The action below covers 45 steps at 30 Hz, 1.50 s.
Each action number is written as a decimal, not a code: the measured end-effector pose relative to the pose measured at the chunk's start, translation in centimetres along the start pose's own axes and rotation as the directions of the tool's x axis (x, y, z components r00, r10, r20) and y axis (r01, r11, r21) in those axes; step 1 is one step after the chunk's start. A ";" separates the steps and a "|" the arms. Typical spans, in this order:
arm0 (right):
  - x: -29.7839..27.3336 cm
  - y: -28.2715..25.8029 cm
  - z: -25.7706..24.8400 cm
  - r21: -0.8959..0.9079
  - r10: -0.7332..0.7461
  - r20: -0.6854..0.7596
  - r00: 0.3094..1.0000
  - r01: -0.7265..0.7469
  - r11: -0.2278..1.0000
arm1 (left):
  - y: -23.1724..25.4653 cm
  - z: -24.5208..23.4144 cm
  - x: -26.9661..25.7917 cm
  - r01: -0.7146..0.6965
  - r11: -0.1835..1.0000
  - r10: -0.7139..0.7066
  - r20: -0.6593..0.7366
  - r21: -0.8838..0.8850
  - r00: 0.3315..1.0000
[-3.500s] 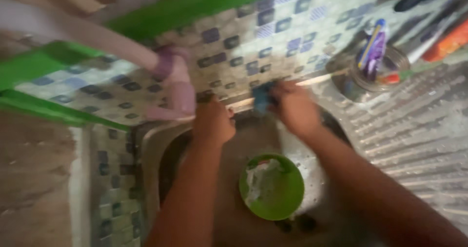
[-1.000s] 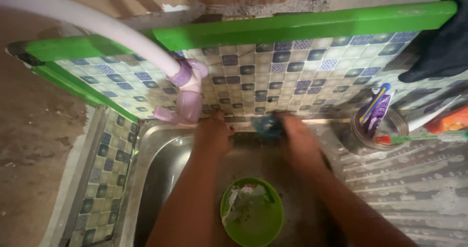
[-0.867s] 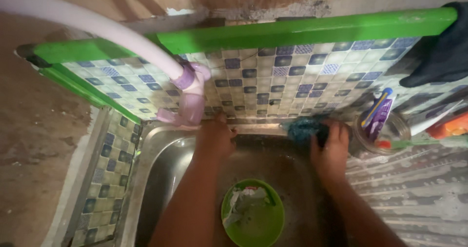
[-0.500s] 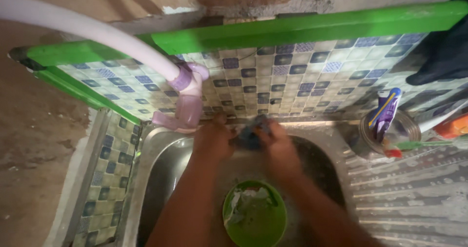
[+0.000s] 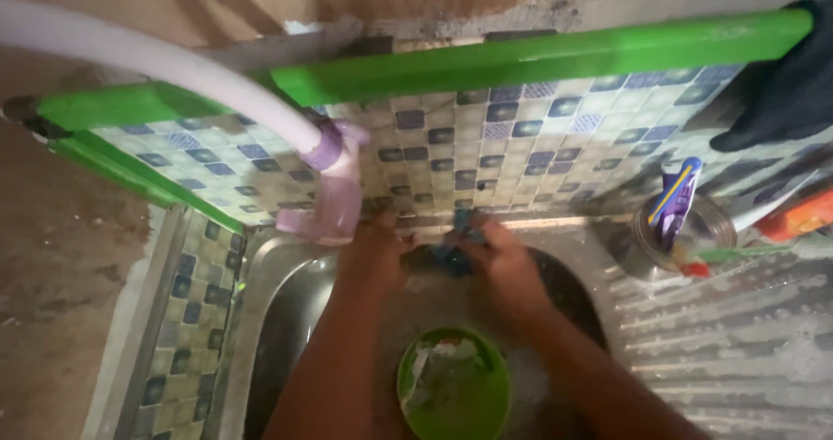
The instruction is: The person cleans a stainless steel sink and countertop using a blue sponge. They move a toothbrush holder and several bottles aside, scrub the surfaces with soapy water, and then rinse the sponge under the tap.
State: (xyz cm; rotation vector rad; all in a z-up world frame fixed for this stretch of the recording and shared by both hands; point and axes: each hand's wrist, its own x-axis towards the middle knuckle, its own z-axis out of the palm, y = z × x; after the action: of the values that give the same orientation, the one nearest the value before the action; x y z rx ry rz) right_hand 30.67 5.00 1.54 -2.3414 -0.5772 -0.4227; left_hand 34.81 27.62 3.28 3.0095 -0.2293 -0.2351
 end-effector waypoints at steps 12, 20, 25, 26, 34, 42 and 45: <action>-0.7 -0.9 0.9 -0.174 0.108 -0.144 0.984 -0.133 0.976 | -0.2 0.0 -0.1 -0.014 1.000 0.014 0.009 0.016 1.000; -2.1 3.3 -3.2 -0.137 0.236 -0.143 0.961 -0.255 0.957 | -0.1 -0.4 -0.3 -0.031 0.999 0.030 0.034 0.033 0.999; -2.5 2.9 -2.2 -0.053 0.226 -0.311 0.923 -0.254 0.966 | -0.3 -0.1 -0.7 -0.041 0.998 0.039 0.041 0.045 0.998; -1.6 2.4 -0.8 -0.048 0.215 -0.298 0.930 -0.239 0.970 | -0.4 0.1 -0.7 -0.045 0.998 0.043 0.042 0.044 0.998; 1.4 2.4 2.2 -0.096 0.027 -0.048 0.998 -0.031 0.995 | -1.1 1.0 0.2 0.007 0.999 -0.007 -0.005 -0.036 1.000; -3.1 5.7 -0.4 -0.313 0.217 -0.344 0.914 -0.329 0.891 | -0.2 -1.4 -0.6 -0.062 0.996 0.056 0.087 0.065 0.995; -1.9 2.5 5.0 -0.530 0.319 -0.185 0.929 -0.368 0.764 | -0.1 -1.9 -1.1 -0.060 0.996 0.051 0.128 0.066 0.990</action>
State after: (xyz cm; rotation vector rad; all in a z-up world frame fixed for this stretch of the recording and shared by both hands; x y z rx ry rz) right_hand 31.03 6.17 -4.25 -2.8930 0.0541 -0.5695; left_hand 34.06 28.09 5.27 3.0550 -0.3389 -0.4215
